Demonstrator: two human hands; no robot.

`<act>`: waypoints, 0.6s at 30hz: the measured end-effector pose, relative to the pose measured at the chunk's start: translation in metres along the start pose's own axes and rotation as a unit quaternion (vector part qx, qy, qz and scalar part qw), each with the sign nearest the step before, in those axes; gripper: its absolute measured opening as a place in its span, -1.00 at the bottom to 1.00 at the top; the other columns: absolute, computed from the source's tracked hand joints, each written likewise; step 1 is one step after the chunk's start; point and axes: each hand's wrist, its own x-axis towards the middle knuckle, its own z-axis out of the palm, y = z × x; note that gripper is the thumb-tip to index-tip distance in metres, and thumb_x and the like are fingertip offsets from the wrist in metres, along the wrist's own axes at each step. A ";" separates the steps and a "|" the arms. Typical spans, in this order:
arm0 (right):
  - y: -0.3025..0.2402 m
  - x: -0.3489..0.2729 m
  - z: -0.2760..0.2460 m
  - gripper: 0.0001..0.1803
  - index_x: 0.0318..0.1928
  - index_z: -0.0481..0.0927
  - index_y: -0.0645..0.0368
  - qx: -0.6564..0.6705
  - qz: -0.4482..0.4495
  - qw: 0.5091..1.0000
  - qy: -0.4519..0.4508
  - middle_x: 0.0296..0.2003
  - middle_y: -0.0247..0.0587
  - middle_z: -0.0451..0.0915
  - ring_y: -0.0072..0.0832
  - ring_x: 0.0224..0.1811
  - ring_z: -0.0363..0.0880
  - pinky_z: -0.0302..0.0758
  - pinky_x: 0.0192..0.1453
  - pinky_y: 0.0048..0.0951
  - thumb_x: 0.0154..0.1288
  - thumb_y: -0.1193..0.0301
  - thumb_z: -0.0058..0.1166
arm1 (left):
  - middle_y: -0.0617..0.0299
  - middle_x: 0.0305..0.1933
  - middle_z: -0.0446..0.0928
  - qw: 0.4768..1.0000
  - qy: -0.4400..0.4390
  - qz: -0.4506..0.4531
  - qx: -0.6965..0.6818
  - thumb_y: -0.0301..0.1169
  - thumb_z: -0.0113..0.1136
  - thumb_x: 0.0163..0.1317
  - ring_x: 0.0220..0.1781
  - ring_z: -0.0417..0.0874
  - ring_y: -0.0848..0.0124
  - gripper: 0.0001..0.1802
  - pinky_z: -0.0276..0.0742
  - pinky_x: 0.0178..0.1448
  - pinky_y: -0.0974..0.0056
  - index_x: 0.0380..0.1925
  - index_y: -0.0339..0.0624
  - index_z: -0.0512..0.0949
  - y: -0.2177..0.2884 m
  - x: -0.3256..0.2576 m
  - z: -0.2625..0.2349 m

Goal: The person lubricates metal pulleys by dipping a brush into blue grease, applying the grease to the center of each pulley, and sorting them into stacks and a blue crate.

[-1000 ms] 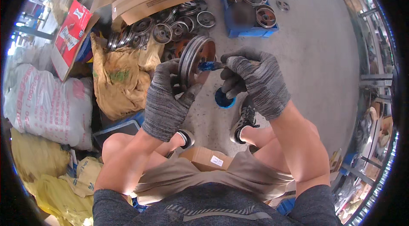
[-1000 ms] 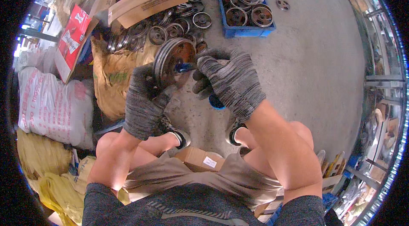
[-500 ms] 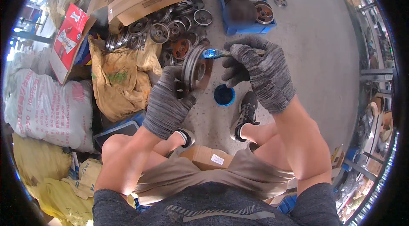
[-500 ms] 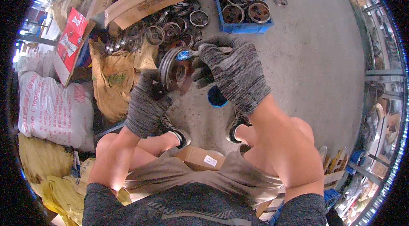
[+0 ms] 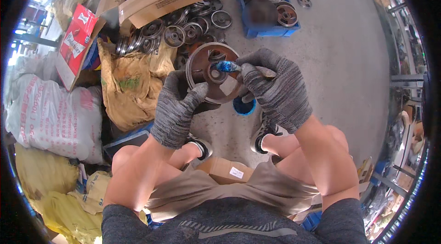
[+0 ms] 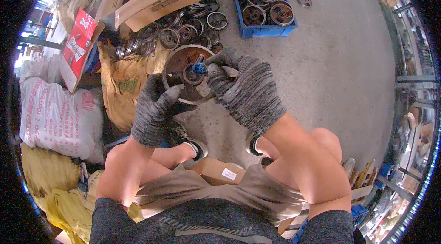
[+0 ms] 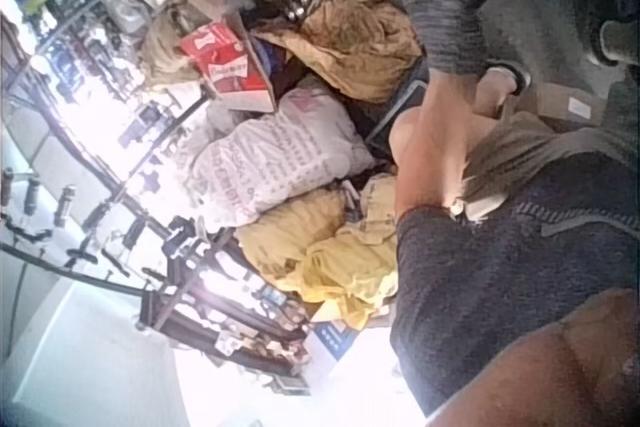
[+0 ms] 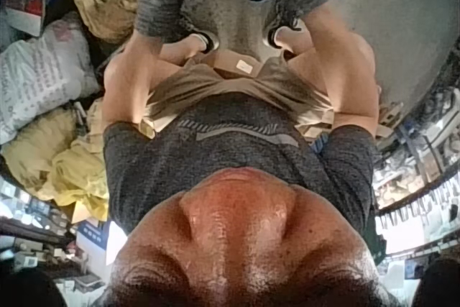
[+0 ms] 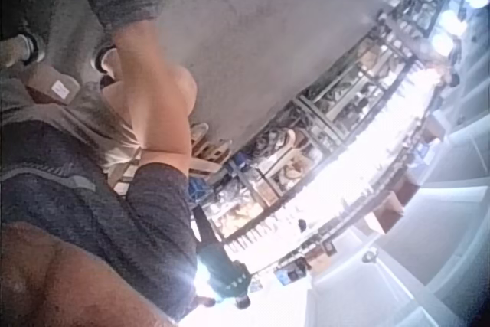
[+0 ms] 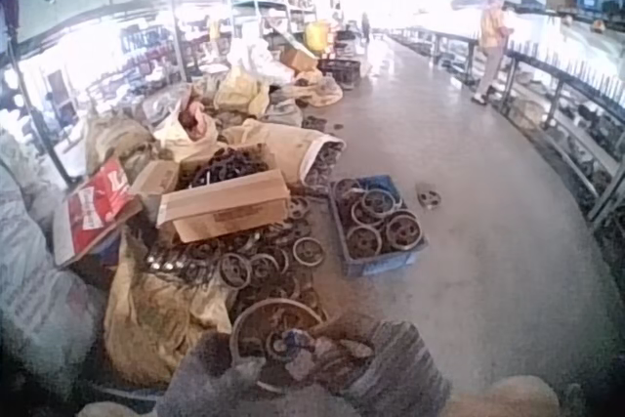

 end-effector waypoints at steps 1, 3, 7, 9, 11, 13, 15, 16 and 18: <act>-0.001 0.000 0.000 -0.80 -0.15 0.64 0.21 0.017 0.021 1.000 -0.006 -0.34 -0.01 0.70 -0.37 -0.35 0.70 0.60 -0.21 -0.34 0.32 0.36 0.13 | 0.06 0.10 0.53 1.000 0.000 0.001 -0.001 -0.16 0.42 0.17 0.05 0.65 0.25 -0.33 0.71 0.06 0.10 0.16 -0.28 0.39 0.001 0.000 0.000; -0.001 0.001 -0.001 -0.81 -0.13 0.64 0.21 0.009 -0.014 0.999 -0.027 -0.32 -0.03 0.71 -0.38 -0.31 0.70 0.60 -0.18 -0.34 0.32 0.39 0.14 | 0.06 0.09 0.54 1.000 0.001 -0.003 -0.006 -0.15 0.41 0.17 0.05 0.65 0.24 -0.33 0.70 0.06 0.09 0.17 -0.29 0.39 0.004 -0.001 -0.001; -0.005 0.004 -0.009 -0.77 -0.08 0.66 0.17 0.063 -0.035 0.990 -0.123 -0.21 -0.08 0.69 -0.34 -0.19 0.69 0.59 -0.10 -0.31 0.23 0.51 0.19 | 0.08 0.08 0.56 1.000 0.001 -0.022 -0.003 -0.15 0.42 0.16 0.05 0.65 0.27 -0.32 0.69 0.06 0.14 0.18 -0.28 0.40 0.011 0.001 -0.009; 0.001 0.015 -0.020 -0.77 -0.08 0.67 0.16 -0.003 -0.150 0.973 -0.173 -0.23 -0.15 0.68 -0.36 -0.25 0.69 0.60 -0.13 -0.35 0.22 0.53 0.23 | 0.11 0.02 0.59 0.999 -0.005 -0.042 -0.009 -0.16 0.42 0.14 0.02 0.65 0.31 -0.34 0.66 0.06 0.20 0.15 -0.29 0.45 0.014 0.001 -0.013; 0.000 0.017 -0.032 -0.76 -0.08 0.68 0.16 -0.068 -0.263 0.937 -0.221 -0.25 -0.22 0.67 -0.38 -0.30 0.68 0.60 -0.17 -0.40 0.21 0.55 0.26 | 0.13 0.00 0.60 0.999 -0.005 -0.044 0.023 -0.15 0.42 0.14 0.00 0.65 0.33 -0.37 0.65 0.06 0.24 0.12 -0.29 0.47 0.017 0.002 -0.019; -0.014 0.016 -0.042 -0.71 -0.12 0.70 0.08 -0.173 -0.284 0.911 -0.246 -0.28 -0.18 0.65 -0.22 -0.31 0.66 0.57 -0.22 -0.35 0.11 0.61 0.29 | 0.16 -0.02 0.61 0.998 -0.005 -0.046 0.053 -0.15 0.41 0.14 -0.02 0.65 0.35 -0.39 0.64 0.05 0.27 0.09 -0.29 0.50 0.018 0.002 -0.022; -0.016 0.013 -0.040 -0.70 -0.13 0.71 0.06 -0.166 -0.286 0.916 -0.227 -0.29 -0.18 0.64 -0.19 -0.31 0.64 0.55 -0.24 -0.33 0.10 0.61 0.29 | 0.18 -0.06 0.62 0.998 0.007 -0.029 0.063 -0.13 0.40 0.15 -0.05 0.65 0.38 -0.43 0.63 0.04 0.29 0.05 -0.29 0.54 0.018 0.001 -0.022; -0.017 0.012 -0.040 -0.70 -0.14 0.72 0.04 -0.159 -0.288 0.921 -0.206 -0.29 -0.17 0.64 -0.16 -0.31 0.63 0.54 -0.27 -0.32 0.08 0.62 0.29 | 0.18 -0.06 0.62 0.998 0.008 -0.029 0.062 -0.13 0.40 0.15 -0.05 0.65 0.38 -0.43 0.63 0.04 0.29 0.05 -0.29 0.54 0.019 0.001 -0.022; -0.014 0.010 -0.033 -0.68 -0.14 0.71 0.03 -0.175 -0.289 0.919 -0.205 -0.30 -0.18 0.63 -0.16 -0.31 0.62 0.53 -0.28 -0.31 0.06 0.62 0.30 | 0.18 -0.07 0.62 0.997 0.004 -0.035 0.068 -0.13 0.39 0.16 -0.06 0.64 0.41 -0.44 0.63 0.01 0.29 0.04 -0.29 0.54 0.021 0.000 -0.022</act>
